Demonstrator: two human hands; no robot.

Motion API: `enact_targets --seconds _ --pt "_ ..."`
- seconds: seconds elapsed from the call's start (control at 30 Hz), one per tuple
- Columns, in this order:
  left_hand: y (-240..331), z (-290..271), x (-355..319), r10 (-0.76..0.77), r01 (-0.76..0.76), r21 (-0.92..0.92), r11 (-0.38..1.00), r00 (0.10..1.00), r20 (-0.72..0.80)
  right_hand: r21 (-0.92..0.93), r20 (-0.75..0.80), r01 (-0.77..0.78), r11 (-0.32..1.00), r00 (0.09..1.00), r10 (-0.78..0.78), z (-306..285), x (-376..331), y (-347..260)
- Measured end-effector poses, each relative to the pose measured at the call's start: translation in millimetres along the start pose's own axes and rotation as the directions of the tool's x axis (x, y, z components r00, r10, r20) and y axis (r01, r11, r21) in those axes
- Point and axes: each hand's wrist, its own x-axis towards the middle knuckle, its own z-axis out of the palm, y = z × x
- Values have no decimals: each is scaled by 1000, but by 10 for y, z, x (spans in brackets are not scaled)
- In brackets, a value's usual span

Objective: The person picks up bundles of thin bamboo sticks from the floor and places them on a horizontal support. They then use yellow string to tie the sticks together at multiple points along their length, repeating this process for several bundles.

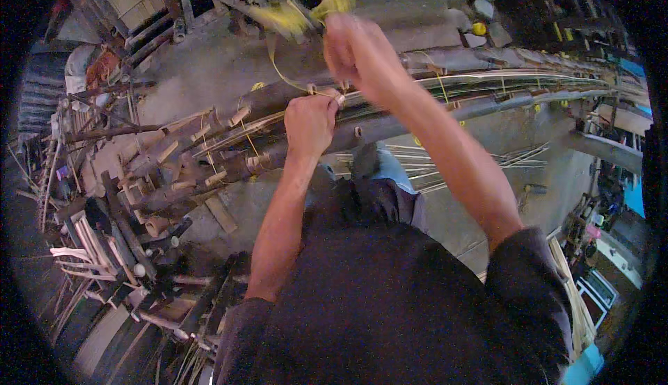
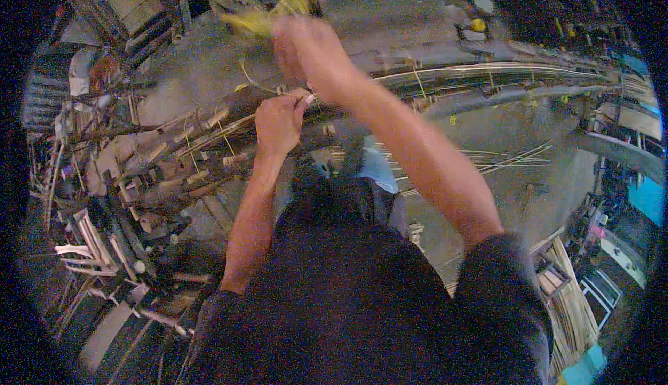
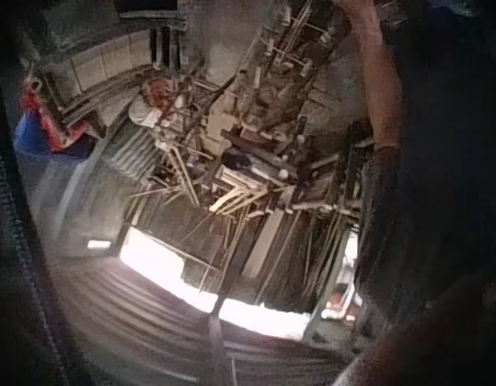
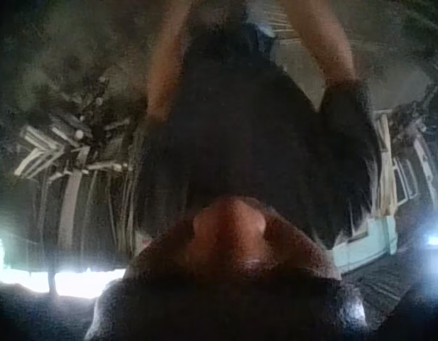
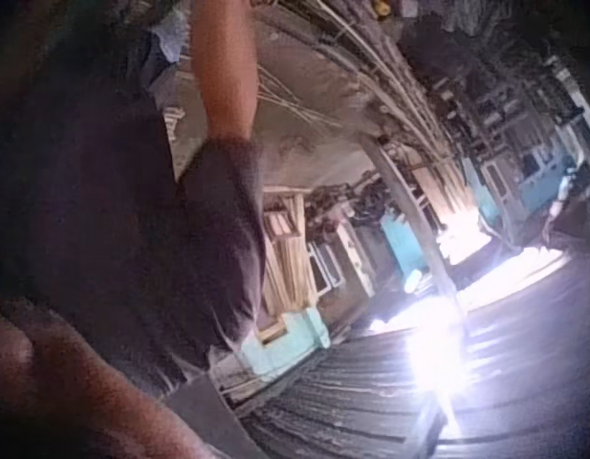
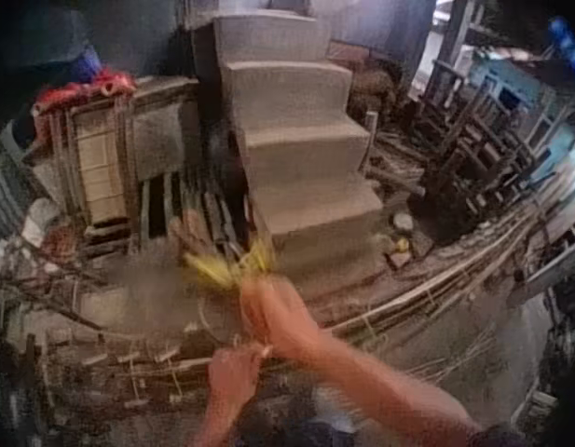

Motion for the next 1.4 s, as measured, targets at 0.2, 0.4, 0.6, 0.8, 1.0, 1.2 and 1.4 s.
enact_targets --seconds 0.2,0.4,0.6,0.8,1.0,1.2,1.4 --pt "245 -135 89 -111 142 -212 967 982 151 -268 638 231 935 770 -7 573 -1348 463" --pt "88 -264 1223 -144 229 -299 926 949 281 -266 616 148 953 786 49 610 -1455 480" --pt "-388 73 1551 13 -6 -16 1000 879 477 -197 445 89 976 895 8 399 -1344 72" --pt "-1390 -1738 766 102 -89 -174 981 993 66 -397 100 -368 841 893 438 792 -1895 -344" --pt "-1878 -2443 104 -43 -39 -511 859 988 -148 -541 123 190 819 982 -146 1718 -425 -988" --pt "-2179 -2691 -537 -40 -31 -498 867 991 -131 -740 173 137 659 985 -10 1578 223 -1080" --pt "-2549 -2650 -969 -372 136 -710 691 909 -188 -741 234 275 612 961 -149 1861 42 -904"
